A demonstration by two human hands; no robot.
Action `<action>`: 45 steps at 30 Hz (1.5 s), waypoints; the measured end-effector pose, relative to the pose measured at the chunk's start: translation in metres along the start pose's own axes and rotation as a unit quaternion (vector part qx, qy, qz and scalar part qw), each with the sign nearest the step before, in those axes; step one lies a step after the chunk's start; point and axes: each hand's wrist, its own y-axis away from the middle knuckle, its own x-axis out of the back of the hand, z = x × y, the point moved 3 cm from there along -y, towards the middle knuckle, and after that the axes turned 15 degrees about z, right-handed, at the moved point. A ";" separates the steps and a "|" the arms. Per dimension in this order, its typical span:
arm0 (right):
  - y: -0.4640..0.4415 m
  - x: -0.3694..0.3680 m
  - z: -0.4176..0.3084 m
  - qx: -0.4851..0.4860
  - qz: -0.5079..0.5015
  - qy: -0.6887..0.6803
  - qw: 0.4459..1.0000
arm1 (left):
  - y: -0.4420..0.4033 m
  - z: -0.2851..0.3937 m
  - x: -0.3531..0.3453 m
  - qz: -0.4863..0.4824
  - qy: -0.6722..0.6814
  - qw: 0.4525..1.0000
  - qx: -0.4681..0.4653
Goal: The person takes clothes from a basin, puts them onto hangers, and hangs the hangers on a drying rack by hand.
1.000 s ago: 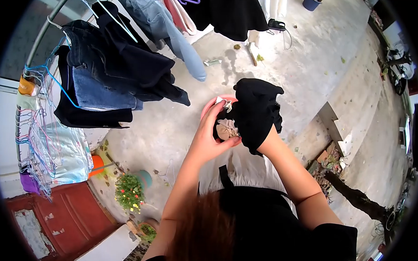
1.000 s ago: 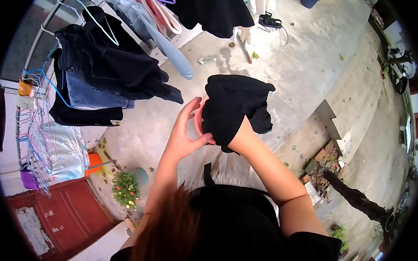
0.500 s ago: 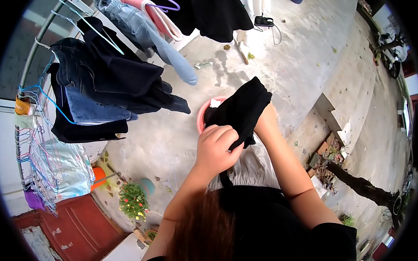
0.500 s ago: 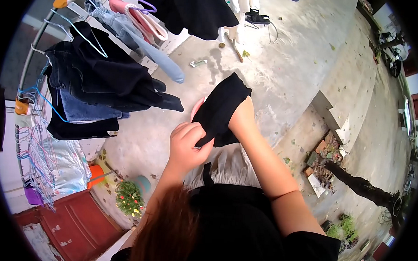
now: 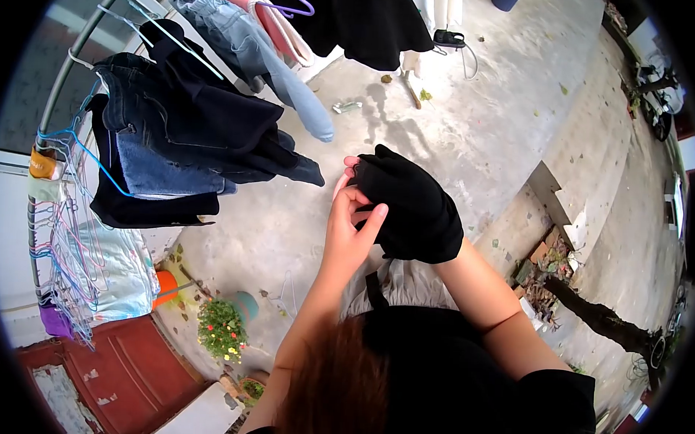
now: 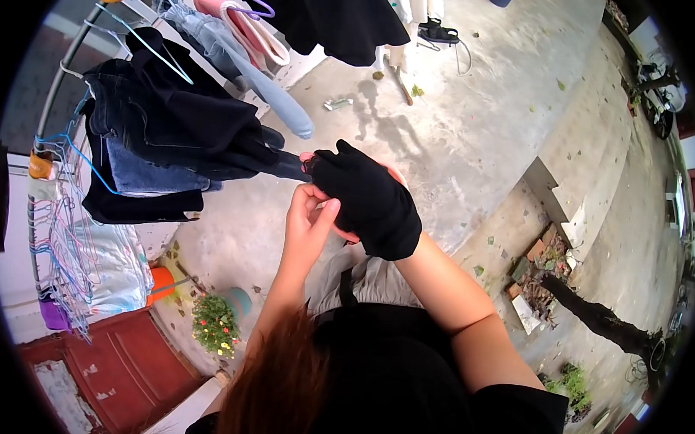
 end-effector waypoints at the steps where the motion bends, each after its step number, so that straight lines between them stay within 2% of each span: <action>1: -0.002 0.000 -0.003 -0.007 -0.022 0.001 1.000 | 0.001 -0.004 -0.003 0.025 0.081 0.995 0.043; 2: -0.004 0.001 -0.007 -0.015 -0.043 0.002 0.999 | 0.000 -0.006 0.004 -0.014 0.083 0.989 0.125; 5: -0.005 -0.003 -0.009 -0.017 -0.104 0.049 0.993 | 0.003 -0.011 0.010 -0.073 -0.061 0.962 0.256; 6: -0.003 -0.003 -0.007 0.001 -0.114 0.071 0.991 | 0.001 -0.013 0.005 -0.080 -0.041 0.989 0.114; 9: -0.001 0.003 -0.001 0.026 -0.161 0.094 0.982 | -0.003 -0.015 0.035 -0.177 -0.203 0.950 0.159; 10: -0.002 0.005 0.002 -0.018 -0.192 0.057 0.980 | -0.003 0.001 0.037 -0.119 -0.041 0.980 0.152; 11: -0.003 0.010 0.002 -0.072 -0.225 0.012 0.972 | -0.007 0.021 0.042 -0.051 0.081 0.980 0.174; 14: -0.002 0.020 0.007 -0.274 -0.296 -0.178 0.898 | -0.027 0.054 0.072 0.081 0.251 0.956 0.126; 17: 0.006 0.025 0.011 -0.423 -0.285 -0.327 0.796 | -0.034 0.058 0.092 0.119 0.290 0.944 0.105; 20: 0.018 0.032 0.015 -0.517 -0.214 -0.426 0.711 | -0.036 0.068 0.099 0.103 0.275 0.953 0.075; 23: 0.024 0.044 0.012 -0.555 -0.139 -0.476 0.668 | -0.041 0.060 0.116 0.140 0.284 0.944 0.093; 24: 0.023 0.048 0.009 -0.557 -0.121 -0.484 0.664 | -0.042 0.058 0.120 0.141 0.227 0.960 0.082; 26: 0.020 0.044 0.004 -0.551 -0.100 -0.483 0.673 | -0.044 0.051 0.129 0.142 0.110 0.982 0.059; 27: 0.026 0.035 0.013 -0.576 -0.078 -0.461 0.671 | -0.046 0.041 0.135 0.195 -0.003 0.980 0.039; 28: 0.034 0.024 0.024 -0.599 -0.058 -0.439 0.668 | -0.043 0.045 0.133 0.208 -0.190 0.958 -0.049; 29: 0.052 0.004 0.045 -0.613 -0.033 -0.429 0.662 | -0.038 0.049 0.125 0.215 -0.369 0.894 -0.134; 30: 0.074 -0.023 0.074 -0.625 -0.010 -0.418 0.659 | -0.033 0.053 0.117 0.201 -0.421 0.862 -0.197; 31: 0.065 -0.037 0.074 -0.542 -0.046 -0.370 0.753 | -0.028 0.050 0.109 0.169 -0.350 0.902 -0.188; 32: 0.056 -0.051 0.074 -0.451 -0.064 -0.310 0.834 | -0.019 0.042 0.097 0.107 -0.239 0.955 -0.141; 33: 0.043 -0.052 0.055 -0.328 -0.101 -0.210 0.916 | -0.007 0.037 0.084 -0.009 -0.201 0.978 -0.046; 34: 0.031 -0.053 0.035 -0.183 -0.114 -0.065 0.974 | 0.003 0.045 0.063 -0.082 -0.230 0.968 -0.054; 35: 0.019 -0.054 0.016 -0.054 -0.090 0.066 0.992 | 0.014 0.050 0.042 -0.155 -0.258 0.952 -0.061; 37: -0.006 -0.060 -0.014 -0.100 -0.081 0.163 0.978 | 0.023 0.047 0.024 -0.061 -0.262 0.955 -0.125; 38: -0.003 -0.065 -0.011 -0.166 -0.090 0.093 0.978 | 0.026 0.042 0.024 -0.029 -0.228 0.956 -0.180; 40: -0.009 -0.068 -0.018 -0.083 -0.166 0.128 0.974 | 0.026 0.017 0.036 0.022 -0.160 0.983 -0.081; 42: -0.019 -0.069 -0.027 -0.035 -0.228 0.123 0.965 | 0.022 0.011 0.047 0.070 -0.073 0.995 -0.019; 44: -0.039 -0.059 -0.045 -0.053 -0.234 0.033 0.970 | 0.015 0.021 0.061 0.114 0.008 0.993 0.028; 45: -0.046 -0.051 -0.044 -0.233 -0.365 0.120 0.893 | 0.013 0.035 0.070 0.140 0.033 0.988 0.049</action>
